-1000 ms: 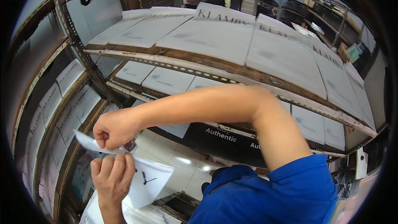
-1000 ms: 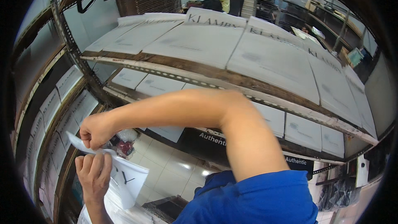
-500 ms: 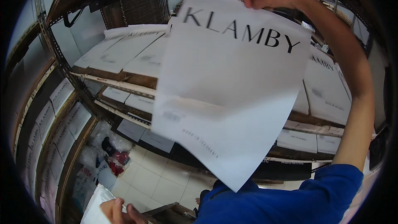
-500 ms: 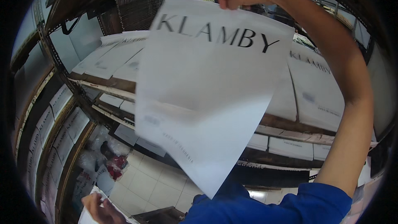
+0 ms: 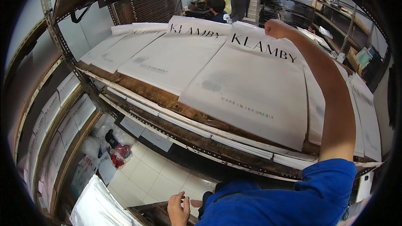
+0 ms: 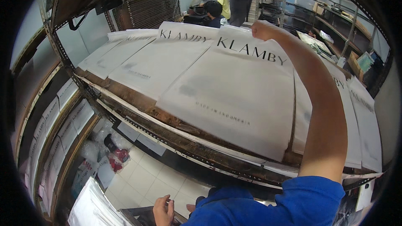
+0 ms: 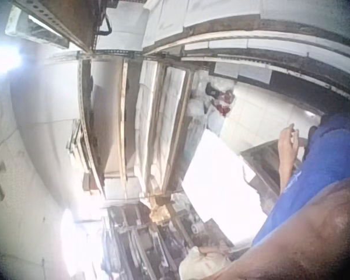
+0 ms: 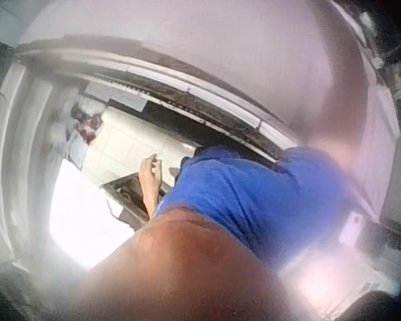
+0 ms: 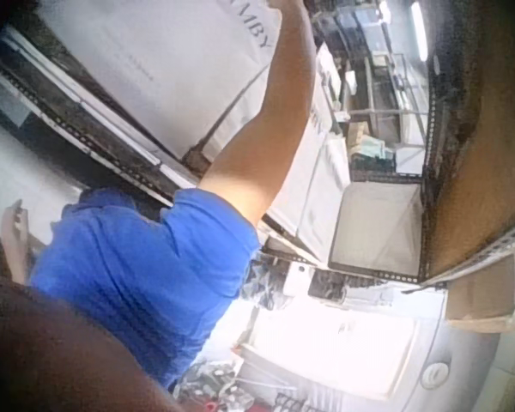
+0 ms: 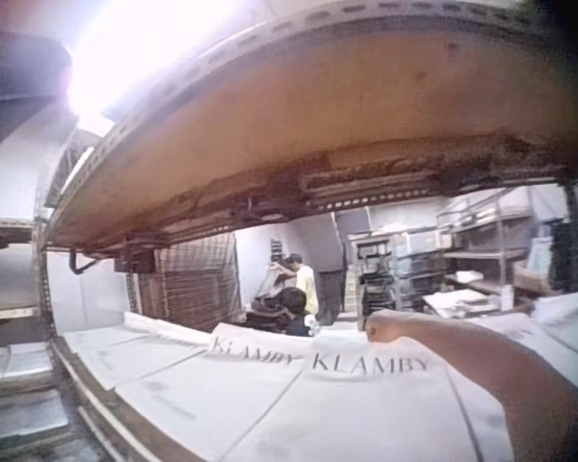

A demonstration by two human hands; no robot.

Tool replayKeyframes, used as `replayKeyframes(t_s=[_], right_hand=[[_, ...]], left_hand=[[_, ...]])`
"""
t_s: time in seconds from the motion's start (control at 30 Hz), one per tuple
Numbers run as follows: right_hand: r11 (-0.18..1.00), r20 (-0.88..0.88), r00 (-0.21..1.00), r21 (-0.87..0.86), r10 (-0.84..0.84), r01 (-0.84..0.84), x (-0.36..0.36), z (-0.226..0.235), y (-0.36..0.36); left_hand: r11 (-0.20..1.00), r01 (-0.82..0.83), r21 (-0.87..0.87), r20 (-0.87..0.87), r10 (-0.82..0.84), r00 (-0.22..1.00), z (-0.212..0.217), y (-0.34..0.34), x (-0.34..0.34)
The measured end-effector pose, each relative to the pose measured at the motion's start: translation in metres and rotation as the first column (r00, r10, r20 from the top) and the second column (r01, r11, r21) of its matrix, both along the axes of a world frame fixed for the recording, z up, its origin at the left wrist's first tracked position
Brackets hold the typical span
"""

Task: The person wipes a stack of white printed sheets with a yellow cloth, then repeatedly picks up individual sheets and places them onto a metal drying rack. A coworker operates a screen printing press in the background.

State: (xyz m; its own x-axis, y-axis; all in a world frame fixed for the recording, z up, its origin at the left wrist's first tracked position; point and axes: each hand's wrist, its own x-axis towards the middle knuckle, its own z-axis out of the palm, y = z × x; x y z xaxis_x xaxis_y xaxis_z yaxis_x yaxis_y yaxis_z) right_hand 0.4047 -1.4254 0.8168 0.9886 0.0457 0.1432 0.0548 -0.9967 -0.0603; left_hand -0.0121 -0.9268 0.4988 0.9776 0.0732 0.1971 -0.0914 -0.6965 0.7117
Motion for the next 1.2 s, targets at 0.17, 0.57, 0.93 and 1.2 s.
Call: replayKeyframes(t_s=[0.17,0.57,0.93,1.2], right_hand=[[0.992,0.167,0.981,-0.093,0.100,-0.086,0.028,-0.008,-0.033],[0.894,0.222,0.952,-0.437,0.212,-0.097,0.084,-0.021,-0.051],[0.640,0.307,0.584,-0.128,0.752,-0.757,0.026,0.044,0.210],[-0.200,-0.091,-0.183,-0.259,0.979,-0.945,-0.229,-0.001,0.530]], left_hand=[[0.993,-0.090,0.070,0.002,0.090,0.996,0.007,-0.004,-0.002],[0.976,-0.203,0.082,0.045,0.200,0.979,0.016,-0.013,-0.016],[0.937,-0.346,0.043,0.106,0.340,0.934,0.008,0.024,-0.042],[0.812,-0.583,-0.031,0.155,0.580,0.800,0.011,0.060,-0.095]])
